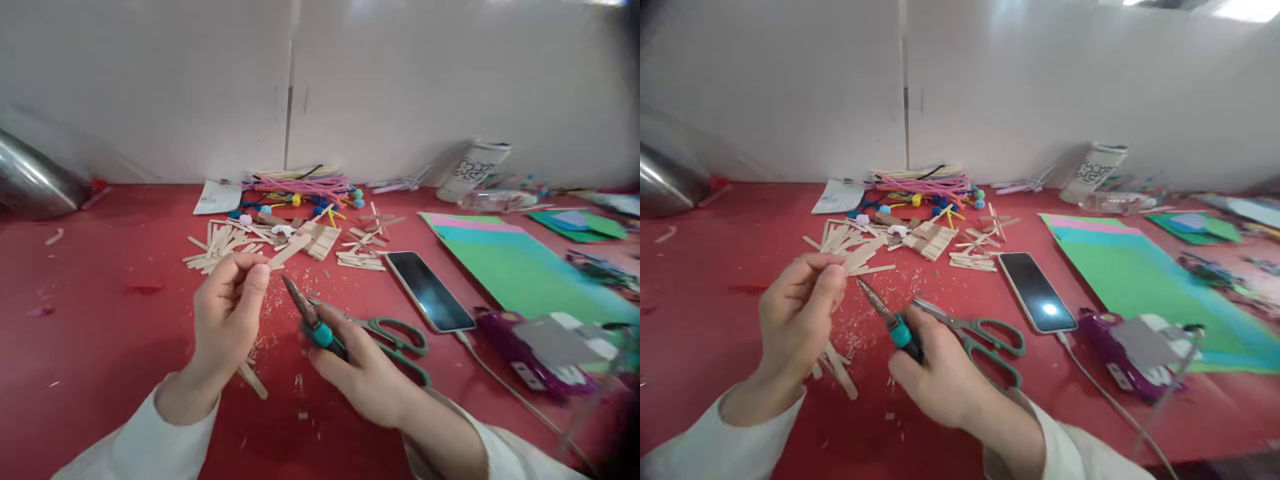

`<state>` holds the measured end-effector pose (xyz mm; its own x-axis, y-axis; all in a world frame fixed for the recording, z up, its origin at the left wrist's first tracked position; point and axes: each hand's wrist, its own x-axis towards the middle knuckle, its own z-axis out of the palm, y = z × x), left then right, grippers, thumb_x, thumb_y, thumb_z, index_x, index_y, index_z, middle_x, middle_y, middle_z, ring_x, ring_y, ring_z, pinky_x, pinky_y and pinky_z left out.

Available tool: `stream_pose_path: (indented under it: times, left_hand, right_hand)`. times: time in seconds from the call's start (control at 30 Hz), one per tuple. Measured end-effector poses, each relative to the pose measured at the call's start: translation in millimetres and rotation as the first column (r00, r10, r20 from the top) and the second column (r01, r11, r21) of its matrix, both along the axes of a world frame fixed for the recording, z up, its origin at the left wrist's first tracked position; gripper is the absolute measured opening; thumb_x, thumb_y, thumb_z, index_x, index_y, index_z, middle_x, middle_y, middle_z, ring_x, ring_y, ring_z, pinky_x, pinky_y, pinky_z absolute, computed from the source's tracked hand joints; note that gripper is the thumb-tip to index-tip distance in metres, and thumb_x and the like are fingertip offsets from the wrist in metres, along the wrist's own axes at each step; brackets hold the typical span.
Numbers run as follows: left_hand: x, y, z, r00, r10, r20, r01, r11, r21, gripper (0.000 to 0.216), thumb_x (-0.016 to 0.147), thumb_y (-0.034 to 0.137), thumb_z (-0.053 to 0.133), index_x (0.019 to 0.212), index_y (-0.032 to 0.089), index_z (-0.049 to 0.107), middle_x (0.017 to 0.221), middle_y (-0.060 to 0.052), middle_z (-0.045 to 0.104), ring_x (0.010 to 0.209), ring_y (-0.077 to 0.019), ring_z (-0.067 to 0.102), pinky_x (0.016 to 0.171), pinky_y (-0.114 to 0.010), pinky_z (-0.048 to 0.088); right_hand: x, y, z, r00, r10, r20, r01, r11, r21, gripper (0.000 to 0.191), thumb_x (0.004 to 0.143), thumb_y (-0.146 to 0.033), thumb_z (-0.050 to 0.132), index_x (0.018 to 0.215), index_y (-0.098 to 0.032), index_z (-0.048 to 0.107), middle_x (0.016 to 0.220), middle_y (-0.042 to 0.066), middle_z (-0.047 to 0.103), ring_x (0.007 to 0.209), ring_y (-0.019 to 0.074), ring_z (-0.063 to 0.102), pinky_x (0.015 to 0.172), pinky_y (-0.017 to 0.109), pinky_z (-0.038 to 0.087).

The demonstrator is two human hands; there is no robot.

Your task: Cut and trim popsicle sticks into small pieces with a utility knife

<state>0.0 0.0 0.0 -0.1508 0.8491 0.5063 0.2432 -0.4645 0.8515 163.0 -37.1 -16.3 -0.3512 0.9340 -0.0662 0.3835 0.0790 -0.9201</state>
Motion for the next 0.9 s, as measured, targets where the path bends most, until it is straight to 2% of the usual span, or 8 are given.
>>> stream_pose_path:
  times: [0.2,0.33,0.5,0.9]
  left_hand:
    - [2.2,-8.8,1.0,0.997,0.021,-0.072,-0.021,1.0,0.001,0.009,0.084,0.023,0.054,0.077,0.019,0.059,0.051,0.007,0.043,0.041,-0.0058,0.035,0.037,-0.015,0.029]
    - [3.6,-5.0,1.6,0.999,0.015,-0.045,-0.018,0.998,-0.058,0.011,0.083,0.025,0.053,0.076,0.019,0.058,0.048,0.007,0.039,0.04,-0.0065,0.033,0.035,-0.015,0.027]
    - [3.0,-1.2,1.5,1.0,-0.022,0.002,0.022,0.997,-0.069,0.009,0.083,0.024,0.053,0.077,0.018,0.058,0.05,0.007,0.039,0.041,-0.0065,0.033,0.036,-0.015,0.028]
    - [2.3,-1.5,-0.8,0.998,0.012,-0.064,-0.018,0.996,-0.086,0.012,0.083,0.027,0.055,0.075,0.018,0.059,0.052,0.007,0.041,0.043,-0.0063,0.035,0.039,-0.015,0.031]
  right_hand:
    - [-1.3,1.3,0.5,0.998,-0.054,0.035,0.054,0.998,0.014,0.004,0.075,-0.017,0.047,0.078,-0.019,0.048,0.067,-0.003,0.048,0.061,0.0114,0.04,0.057,0.023,0.033]
    - [-1.1,4.0,1.8,0.995,-0.062,0.081,0.062,0.998,0.001,0.003,0.074,-0.017,0.044,0.074,-0.019,0.044,0.066,-0.003,0.045,0.06,0.0116,0.039,0.056,0.024,0.031]
    - [-1.1,4.7,1.0,0.989,-0.064,0.133,0.066,0.998,-0.007,0.003,0.073,-0.018,0.042,0.074,-0.021,0.042,0.065,-0.004,0.041,0.06,0.0116,0.036,0.055,0.025,0.029]
    - [-0.4,4.9,1.9,0.982,-0.053,0.18,0.057,0.998,-0.019,0.007,0.073,-0.017,0.043,0.078,-0.02,0.047,0.063,-0.005,0.04,0.057,0.0109,0.035,0.053,0.024,0.027]
